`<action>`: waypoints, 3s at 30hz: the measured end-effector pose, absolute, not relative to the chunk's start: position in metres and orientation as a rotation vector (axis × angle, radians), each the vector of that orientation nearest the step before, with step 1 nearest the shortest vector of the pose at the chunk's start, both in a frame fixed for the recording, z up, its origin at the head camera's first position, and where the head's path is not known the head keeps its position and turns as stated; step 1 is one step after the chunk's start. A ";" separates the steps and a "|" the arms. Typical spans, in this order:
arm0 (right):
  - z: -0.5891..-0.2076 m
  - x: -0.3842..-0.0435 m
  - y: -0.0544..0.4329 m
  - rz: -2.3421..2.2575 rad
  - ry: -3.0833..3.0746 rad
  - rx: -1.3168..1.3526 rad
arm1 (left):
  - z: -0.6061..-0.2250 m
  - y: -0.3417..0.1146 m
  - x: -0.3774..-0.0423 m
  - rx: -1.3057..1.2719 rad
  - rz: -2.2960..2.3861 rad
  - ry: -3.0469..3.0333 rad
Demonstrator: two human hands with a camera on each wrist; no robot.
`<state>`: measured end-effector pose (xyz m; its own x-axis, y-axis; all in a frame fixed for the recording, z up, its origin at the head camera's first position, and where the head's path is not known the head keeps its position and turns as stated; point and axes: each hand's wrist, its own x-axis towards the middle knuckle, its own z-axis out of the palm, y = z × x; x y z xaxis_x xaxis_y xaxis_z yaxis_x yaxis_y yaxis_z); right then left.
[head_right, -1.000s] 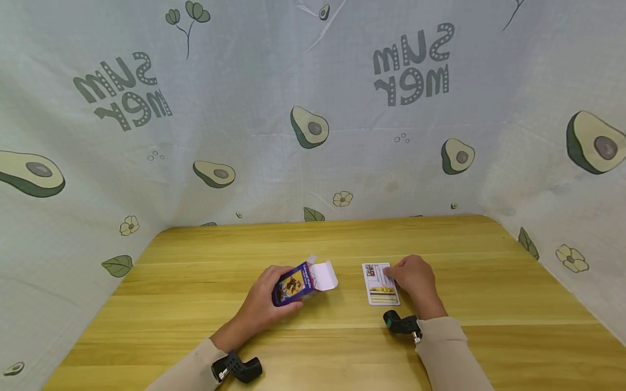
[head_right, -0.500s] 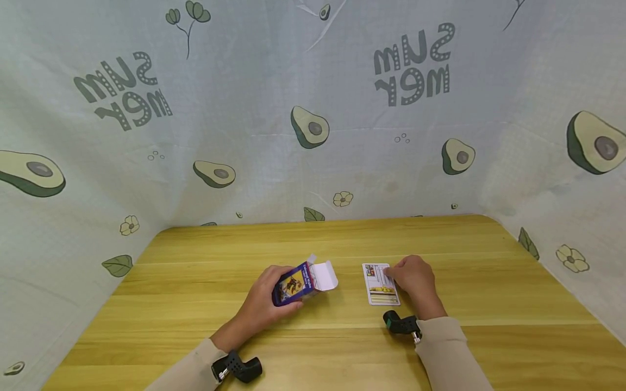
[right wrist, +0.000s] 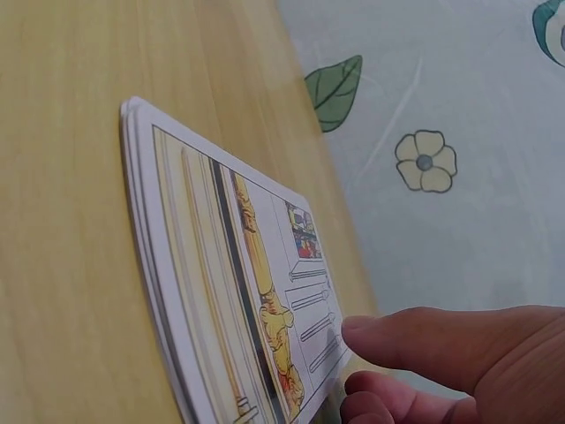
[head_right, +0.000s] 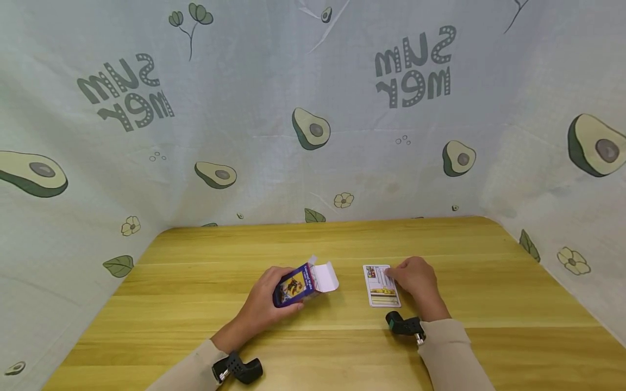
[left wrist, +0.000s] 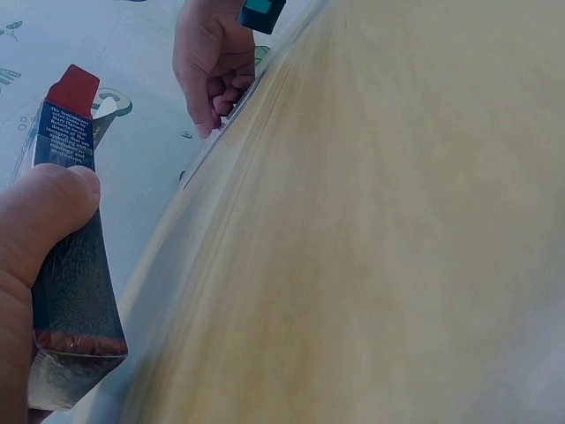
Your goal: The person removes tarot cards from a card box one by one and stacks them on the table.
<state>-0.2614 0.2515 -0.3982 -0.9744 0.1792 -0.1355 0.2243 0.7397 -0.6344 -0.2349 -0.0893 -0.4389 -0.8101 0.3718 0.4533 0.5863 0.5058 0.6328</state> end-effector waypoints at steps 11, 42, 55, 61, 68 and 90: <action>-0.391 -0.259 0.248 -1.112 2.899 0.304 | -0.439 -0.089 -0.234 -0.824 -1.197 -2.484; -0.346 -0.249 0.197 -1.329 2.900 -0.014 | -0.442 -0.091 -0.235 -0.812 -1.189 -2.468; -0.346 -0.251 0.175 -1.433 2.808 -0.087 | -0.443 -0.089 -0.237 -0.842 -1.186 -2.447; -0.347 -0.247 0.161 -1.445 2.790 -0.140 | -0.443 -0.088 -0.237 -0.840 -1.210 -2.460; -0.350 -0.242 0.144 -1.410 2.786 -0.177 | -0.443 -0.089 -0.237 -0.841 -1.195 -2.468; -0.367 -0.237 0.121 -1.282 2.858 -0.106 | -0.443 -0.088 -0.237 -0.846 -1.183 -2.456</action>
<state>-0.2367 0.1215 -0.3673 -0.9977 -0.0645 0.0212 -0.0587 0.6632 -0.7461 -0.2370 -0.0882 -0.4431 -0.7869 0.3822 0.4845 0.6171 0.4911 0.6148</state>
